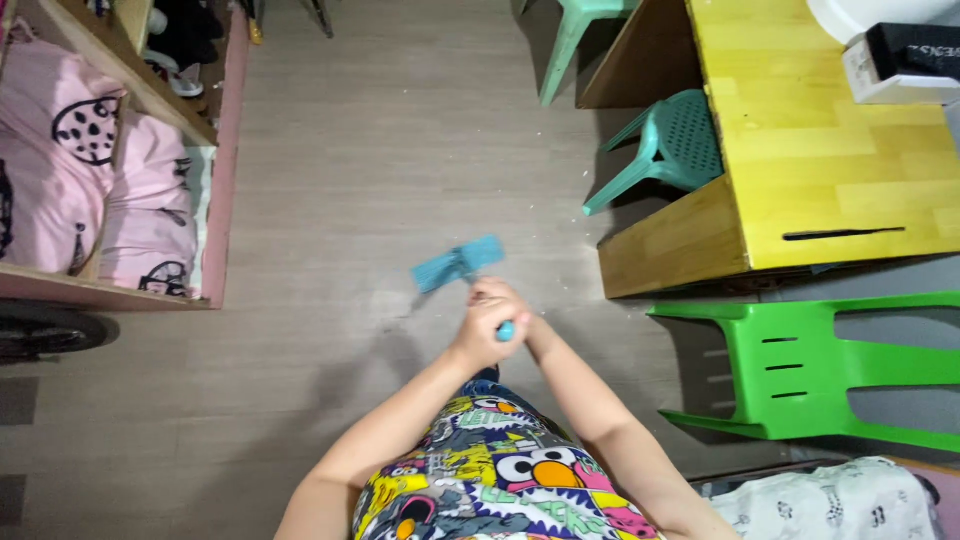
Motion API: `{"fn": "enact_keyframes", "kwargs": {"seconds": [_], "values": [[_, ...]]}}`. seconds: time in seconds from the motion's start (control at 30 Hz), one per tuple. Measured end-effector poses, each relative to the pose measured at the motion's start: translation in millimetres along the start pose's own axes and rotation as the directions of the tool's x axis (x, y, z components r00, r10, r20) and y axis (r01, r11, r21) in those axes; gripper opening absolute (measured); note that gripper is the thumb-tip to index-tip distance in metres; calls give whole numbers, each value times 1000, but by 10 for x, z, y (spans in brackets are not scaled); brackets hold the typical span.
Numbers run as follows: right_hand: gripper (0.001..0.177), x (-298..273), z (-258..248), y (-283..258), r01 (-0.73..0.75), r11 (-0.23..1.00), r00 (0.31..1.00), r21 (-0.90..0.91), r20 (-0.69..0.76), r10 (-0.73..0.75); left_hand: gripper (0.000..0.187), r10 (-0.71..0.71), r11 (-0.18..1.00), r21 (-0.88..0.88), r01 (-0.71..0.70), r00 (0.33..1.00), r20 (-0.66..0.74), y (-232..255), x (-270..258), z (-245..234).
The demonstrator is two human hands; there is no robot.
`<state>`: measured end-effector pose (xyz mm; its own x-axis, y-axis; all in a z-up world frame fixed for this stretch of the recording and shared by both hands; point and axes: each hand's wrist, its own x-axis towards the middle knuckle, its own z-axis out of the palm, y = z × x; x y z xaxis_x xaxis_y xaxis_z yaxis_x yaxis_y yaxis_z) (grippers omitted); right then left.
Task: The recorder is mopping the floor in several rooms of a home.
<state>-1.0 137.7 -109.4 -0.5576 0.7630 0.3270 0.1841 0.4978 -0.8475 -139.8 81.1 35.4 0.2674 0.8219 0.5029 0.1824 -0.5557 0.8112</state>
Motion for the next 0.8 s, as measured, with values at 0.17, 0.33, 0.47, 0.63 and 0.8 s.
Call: {"fn": "enact_keyframes", "kwargs": {"seconds": [0.17,0.33,0.47,0.63,0.8], "values": [[17,-769,-730,335,-181,954,954,-237,-277,112,7,117,966,-256,-46,956,270,-129,365,781],[16,-1137,-747,646,-456,871,730,-180,-636,251,12,135,942,-336,25,886,444,-52,675,1081],[22,-1068,-421,1530,-635,745,448,-205,-883,138,23,15,938,-345,26,993,116,-6,801,1162],[16,-611,-379,1533,-459,774,755,-436,-651,81,24,-113,911,-391,131,991,68,-854,933,624],[23,379,171,1628,-631,768,684,111,-387,618,20,-110,905,-341,255,913,392,-1411,1126,-586]]}}
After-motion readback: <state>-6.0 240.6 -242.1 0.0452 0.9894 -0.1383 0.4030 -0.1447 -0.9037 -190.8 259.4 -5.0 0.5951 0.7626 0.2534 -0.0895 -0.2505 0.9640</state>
